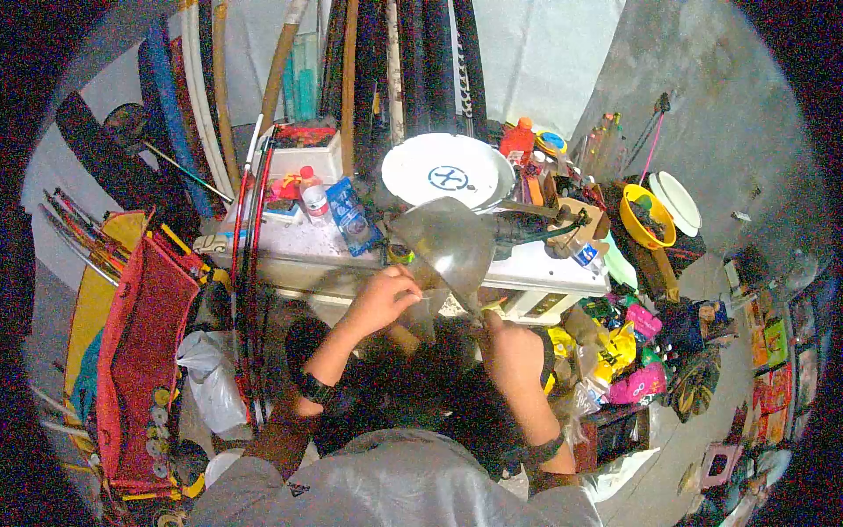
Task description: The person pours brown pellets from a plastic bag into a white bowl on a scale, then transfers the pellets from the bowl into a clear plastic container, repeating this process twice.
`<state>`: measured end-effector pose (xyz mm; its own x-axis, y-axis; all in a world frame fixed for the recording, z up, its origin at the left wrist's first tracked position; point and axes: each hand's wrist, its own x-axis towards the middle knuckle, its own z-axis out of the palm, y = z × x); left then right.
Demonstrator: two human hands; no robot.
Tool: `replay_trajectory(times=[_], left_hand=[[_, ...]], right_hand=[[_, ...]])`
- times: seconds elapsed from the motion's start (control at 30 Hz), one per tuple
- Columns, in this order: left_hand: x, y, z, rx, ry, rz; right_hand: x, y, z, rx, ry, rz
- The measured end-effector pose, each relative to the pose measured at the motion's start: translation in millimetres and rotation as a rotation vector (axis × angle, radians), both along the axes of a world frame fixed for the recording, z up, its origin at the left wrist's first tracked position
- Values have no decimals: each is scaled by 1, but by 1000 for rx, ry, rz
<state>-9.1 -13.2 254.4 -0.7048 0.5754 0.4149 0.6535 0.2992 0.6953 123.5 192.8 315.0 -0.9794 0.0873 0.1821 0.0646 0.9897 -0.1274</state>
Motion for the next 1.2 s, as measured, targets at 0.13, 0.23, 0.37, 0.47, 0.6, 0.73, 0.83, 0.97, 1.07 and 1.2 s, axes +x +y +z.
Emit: replay_trajectory(times=[0.13,0.23,0.37,0.47,0.6,0.73,0.83,0.97,1.07,1.2], left_hand=[[0,-2,4,19,-2,15],[-6,-6,-8,-14,81,59],[-2,-20,-27,-74,72,116],[4,-28,-42,-40,-1,310],[3,-36,-52,-98,8,534],[-5,-41,-45,-53,35,568],[-8,-45,-32,-8,74,603],[-8,-60,-8,-2,29,656],[-5,-66,19,-90,175,724],[4,-60,57,20,130,688]], right_hand=[[-5,-1,-2,-14,115,28],[-9,-4,-8,-29,186,33],[-1,5,-38,-60,107,50],[12,10,-56,-162,41,-9],[22,30,-107,-242,-45,52],[-4,55,-191,-1450,-750,-270],[-26,51,-254,-1652,-952,-394],[-62,28,-366,-1313,-1136,-119],[-46,7,-374,-1437,-1044,-121],[-32,-3,-376,-1757,-945,-143]])
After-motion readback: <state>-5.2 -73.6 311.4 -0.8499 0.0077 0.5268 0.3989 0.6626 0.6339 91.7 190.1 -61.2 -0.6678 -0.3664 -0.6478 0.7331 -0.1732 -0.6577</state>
